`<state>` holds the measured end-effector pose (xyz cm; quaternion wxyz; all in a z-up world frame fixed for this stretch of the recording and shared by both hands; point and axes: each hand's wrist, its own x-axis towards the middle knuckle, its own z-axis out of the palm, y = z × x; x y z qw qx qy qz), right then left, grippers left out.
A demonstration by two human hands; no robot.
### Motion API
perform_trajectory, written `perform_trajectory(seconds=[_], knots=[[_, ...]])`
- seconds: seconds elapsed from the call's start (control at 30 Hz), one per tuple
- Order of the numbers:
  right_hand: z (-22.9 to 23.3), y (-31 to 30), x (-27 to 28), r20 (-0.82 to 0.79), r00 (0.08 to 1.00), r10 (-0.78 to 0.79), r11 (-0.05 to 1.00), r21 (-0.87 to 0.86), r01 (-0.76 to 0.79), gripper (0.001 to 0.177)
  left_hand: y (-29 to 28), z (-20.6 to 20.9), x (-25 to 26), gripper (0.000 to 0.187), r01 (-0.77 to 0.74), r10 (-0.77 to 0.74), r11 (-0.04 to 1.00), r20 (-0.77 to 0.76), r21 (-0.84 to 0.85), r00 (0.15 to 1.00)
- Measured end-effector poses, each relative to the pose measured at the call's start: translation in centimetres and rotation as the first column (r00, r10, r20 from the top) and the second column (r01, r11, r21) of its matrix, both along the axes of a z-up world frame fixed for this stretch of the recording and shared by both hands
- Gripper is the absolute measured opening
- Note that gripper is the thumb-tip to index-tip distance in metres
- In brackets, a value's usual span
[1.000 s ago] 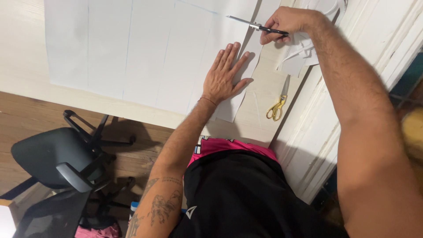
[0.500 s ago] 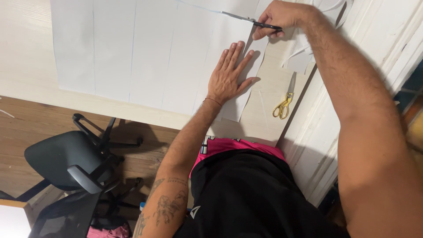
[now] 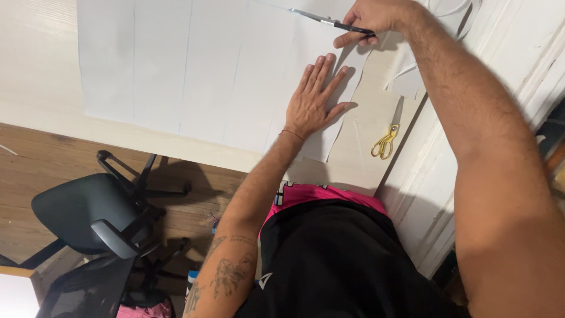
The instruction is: Cutting paper into strips using scissors.
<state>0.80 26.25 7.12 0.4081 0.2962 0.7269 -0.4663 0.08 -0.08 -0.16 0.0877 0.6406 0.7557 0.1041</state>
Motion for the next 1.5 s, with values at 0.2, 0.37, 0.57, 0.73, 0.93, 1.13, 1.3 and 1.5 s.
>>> perform_trajectory(seconds=[0.2, 0.37, 0.57, 0.73, 0.93, 1.13, 1.3, 1.5], knots=[[0.3, -0.4, -0.8, -0.054, 0.998, 0.037, 0.999, 0.005, -0.037, 0.036, 0.3, 3.8, -0.9, 0.087, -0.096, 0.088, 0.936, -0.038, -0.338, 0.995], [1.1, -0.7, -1.9, 0.006, 1.0, -0.013, 1.0, 0.01, 0.013, 0.036, 0.2, 2.7, -0.5, 0.105, -0.097, 0.053, 0.931, -0.135, -0.351, 0.989], [1.1, -0.9, -3.5, 0.029, 0.999, 0.024, 0.999, 0.03, -0.025, 0.037, 0.1, 2.1, -0.7, 0.123, -0.115, 0.053, 0.944, -0.201, -0.31, 0.978], [0.9, -1.2, -4.4, 0.039, 0.998, 0.055, 0.998, 0.026, -0.056, 0.036, -0.3, 0.6, 0.0, 0.127, -0.12, 0.054, 0.94, -0.206, -0.319, 0.977], [0.2, -1.6, -5.9, 0.007, 0.999, 0.051, 0.998, -0.027, -0.05, 0.038, -1.1, -2.8, 1.1, 0.116, -0.364, 0.226, 0.889, 0.425, 0.277, 0.877], [0.9, -2.6, -7.5, -0.005, 0.999, 0.048, 0.999, -0.022, -0.048, 0.037, -1.1, -2.9, 1.0, 0.116, -0.368, 0.202, 0.877, 0.459, 0.308, 0.865], [0.6, -3.0, -8.7, -0.054, 0.997, 0.061, 0.998, -0.019, -0.062, 0.033, -1.3, -3.1, 1.0, 0.117, -0.437, 0.198, 0.839, 0.566, 0.324, 0.8], [1.4, -4.4, -10.6, -0.045, 0.998, 0.036, 0.999, 0.009, -0.036, 0.035, -1.5, -2.9, 0.7, 0.119, -0.478, 0.151, 0.81, 0.668, 0.339, 0.729]])
